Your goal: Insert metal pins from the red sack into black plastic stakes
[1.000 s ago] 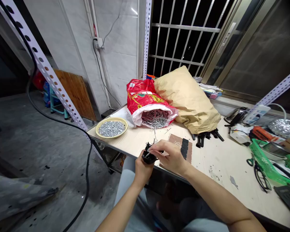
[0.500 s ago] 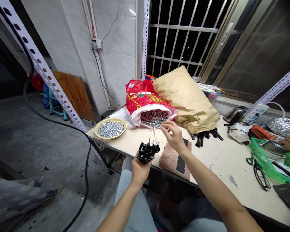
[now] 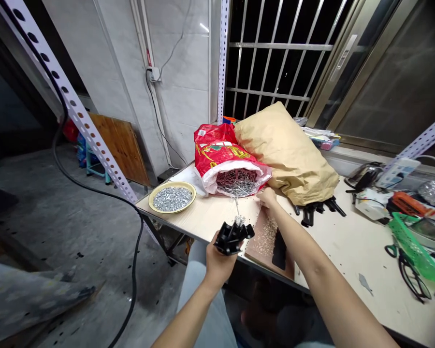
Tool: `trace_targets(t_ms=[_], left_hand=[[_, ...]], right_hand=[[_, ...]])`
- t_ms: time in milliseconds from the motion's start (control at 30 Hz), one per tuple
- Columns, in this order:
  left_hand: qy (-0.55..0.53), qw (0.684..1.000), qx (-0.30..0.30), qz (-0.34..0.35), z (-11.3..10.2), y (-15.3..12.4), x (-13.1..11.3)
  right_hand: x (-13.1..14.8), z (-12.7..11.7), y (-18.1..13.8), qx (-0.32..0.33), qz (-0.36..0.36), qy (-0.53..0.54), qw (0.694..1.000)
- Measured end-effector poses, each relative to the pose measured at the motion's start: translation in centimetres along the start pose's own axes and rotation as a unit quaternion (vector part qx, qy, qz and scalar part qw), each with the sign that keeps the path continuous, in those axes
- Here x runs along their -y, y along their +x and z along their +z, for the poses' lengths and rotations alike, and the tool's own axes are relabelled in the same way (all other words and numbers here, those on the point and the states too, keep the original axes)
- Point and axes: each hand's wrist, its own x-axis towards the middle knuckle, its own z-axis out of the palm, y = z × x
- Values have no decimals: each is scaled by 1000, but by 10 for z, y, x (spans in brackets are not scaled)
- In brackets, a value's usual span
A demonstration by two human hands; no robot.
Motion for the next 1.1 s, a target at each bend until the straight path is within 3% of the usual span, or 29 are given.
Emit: trace_targets(t_ms=[67, 133, 167, 267, 333, 400, 600, 800, 1000, 1100], left_hand=[[-1, 1000, 9, -3, 1, 0, 3], [-4, 1000, 21, -3, 2, 0, 6], [-5, 1000, 26, -2, 4, -1, 7], [-5, 1000, 28, 4, 9, -4, 8], [0, 1000, 26, 6, 12, -6, 8], [8, 1000, 29, 8, 13, -9, 9], [37, 996, 33, 71, 2, -19, 8], [31, 989, 46, 138, -8, -27, -10], [15, 992, 43, 120, -4, -27, -11], [24, 995, 29, 88, -2, -26, -6]], right_hand=[[6, -14, -14, -20, -36, 25, 999], [14, -32, -43, -50, -120, 118, 984], [19, -43, -63, -67, -178, 189, 963], [29, -70, -132, -98, -350, 379, 851], [32, -81, -172, -105, -431, 401, 801], [34, -86, -199, -95, -492, 382, 777], [27, -78, -223, -67, -593, 250, 762], [20, -80, -241, -66, -632, 173, 753], [19, -80, -246, -69, -630, 155, 758], [13, -80, -245, -102, -614, 141, 770]])
